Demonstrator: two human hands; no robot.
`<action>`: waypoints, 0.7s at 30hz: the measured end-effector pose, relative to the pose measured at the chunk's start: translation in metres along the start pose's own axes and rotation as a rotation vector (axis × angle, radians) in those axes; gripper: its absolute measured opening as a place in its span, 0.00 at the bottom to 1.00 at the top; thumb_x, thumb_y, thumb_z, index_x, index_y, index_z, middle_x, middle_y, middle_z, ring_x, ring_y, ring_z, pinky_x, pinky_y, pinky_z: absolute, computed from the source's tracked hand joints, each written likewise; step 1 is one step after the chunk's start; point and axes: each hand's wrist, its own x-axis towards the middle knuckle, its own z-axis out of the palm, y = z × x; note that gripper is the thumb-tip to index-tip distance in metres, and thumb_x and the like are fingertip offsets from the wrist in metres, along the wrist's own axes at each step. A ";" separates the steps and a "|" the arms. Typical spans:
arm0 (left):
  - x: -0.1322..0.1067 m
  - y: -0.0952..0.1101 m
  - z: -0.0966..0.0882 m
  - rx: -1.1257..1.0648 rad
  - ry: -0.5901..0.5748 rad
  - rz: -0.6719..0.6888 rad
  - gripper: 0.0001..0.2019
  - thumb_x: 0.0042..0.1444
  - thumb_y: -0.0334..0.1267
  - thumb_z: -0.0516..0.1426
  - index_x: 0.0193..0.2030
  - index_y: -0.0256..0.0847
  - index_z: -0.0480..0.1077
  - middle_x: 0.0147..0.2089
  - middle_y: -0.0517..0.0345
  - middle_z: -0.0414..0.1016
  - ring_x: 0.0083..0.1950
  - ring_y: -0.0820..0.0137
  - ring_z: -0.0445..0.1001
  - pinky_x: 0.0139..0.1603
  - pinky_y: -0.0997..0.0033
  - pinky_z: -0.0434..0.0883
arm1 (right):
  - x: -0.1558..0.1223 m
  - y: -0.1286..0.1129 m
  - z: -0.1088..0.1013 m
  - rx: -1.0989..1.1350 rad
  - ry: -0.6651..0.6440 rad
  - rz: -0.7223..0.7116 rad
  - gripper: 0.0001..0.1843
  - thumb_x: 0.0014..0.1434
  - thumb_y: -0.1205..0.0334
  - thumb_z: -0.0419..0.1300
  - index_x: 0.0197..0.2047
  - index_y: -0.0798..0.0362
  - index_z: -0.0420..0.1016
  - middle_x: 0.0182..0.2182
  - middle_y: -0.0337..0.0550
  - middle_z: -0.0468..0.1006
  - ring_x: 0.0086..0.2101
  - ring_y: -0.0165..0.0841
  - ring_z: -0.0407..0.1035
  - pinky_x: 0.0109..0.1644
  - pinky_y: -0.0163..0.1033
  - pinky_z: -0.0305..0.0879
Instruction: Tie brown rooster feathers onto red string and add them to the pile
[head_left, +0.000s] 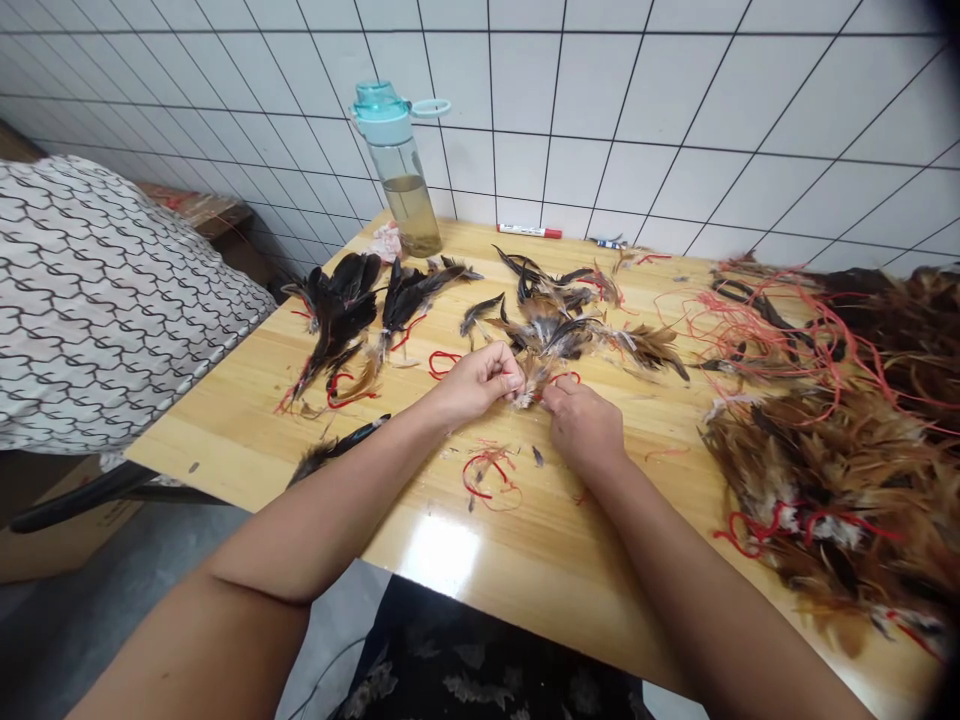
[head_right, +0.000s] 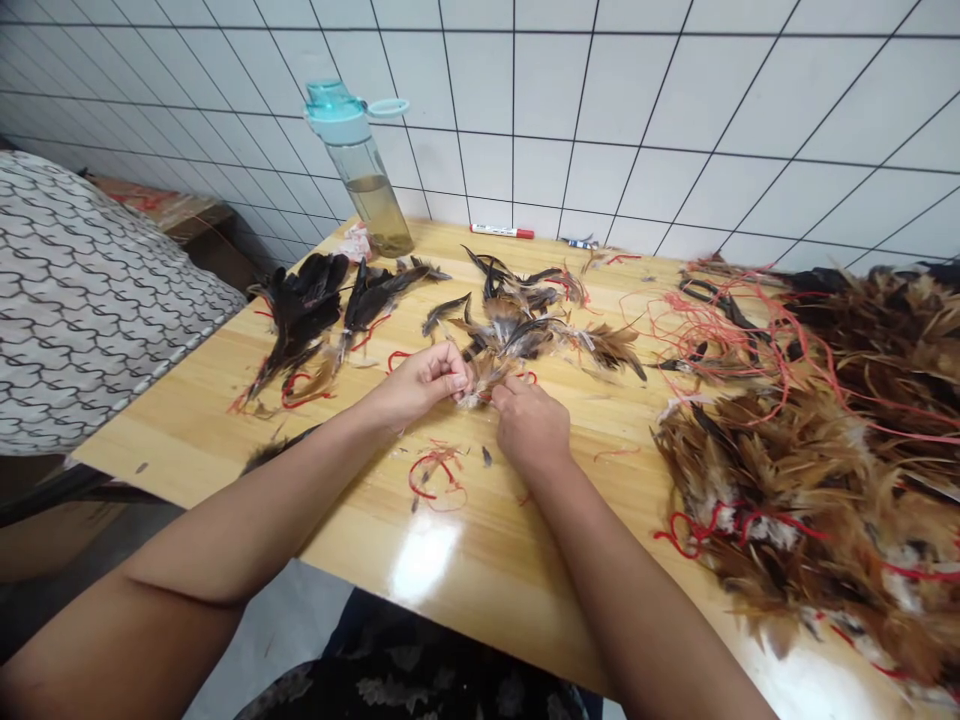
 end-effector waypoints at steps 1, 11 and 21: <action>0.000 0.000 0.000 0.004 -0.001 0.005 0.11 0.52 0.38 0.61 0.30 0.37 0.62 0.28 0.60 0.71 0.28 0.77 0.66 0.31 0.76 0.63 | 0.000 0.000 0.000 0.000 0.009 0.007 0.14 0.63 0.67 0.47 0.37 0.48 0.74 0.38 0.46 0.76 0.38 0.36 0.68 0.29 0.39 0.52; -0.003 -0.003 0.002 0.124 -0.032 0.058 0.07 0.57 0.38 0.56 0.33 0.38 0.61 0.30 0.60 0.69 0.31 0.75 0.68 0.36 0.73 0.66 | -0.002 0.002 0.002 0.178 0.021 0.022 0.14 0.65 0.60 0.47 0.38 0.50 0.74 0.37 0.46 0.79 0.38 0.36 0.71 0.33 0.37 0.56; -0.011 0.006 0.004 0.696 -0.047 0.387 0.04 0.60 0.34 0.52 0.34 0.39 0.65 0.35 0.57 0.72 0.38 0.71 0.69 0.41 0.71 0.64 | 0.004 0.011 0.014 0.788 0.129 0.115 0.15 0.61 0.51 0.55 0.42 0.52 0.77 0.34 0.42 0.80 0.33 0.33 0.71 0.37 0.36 0.63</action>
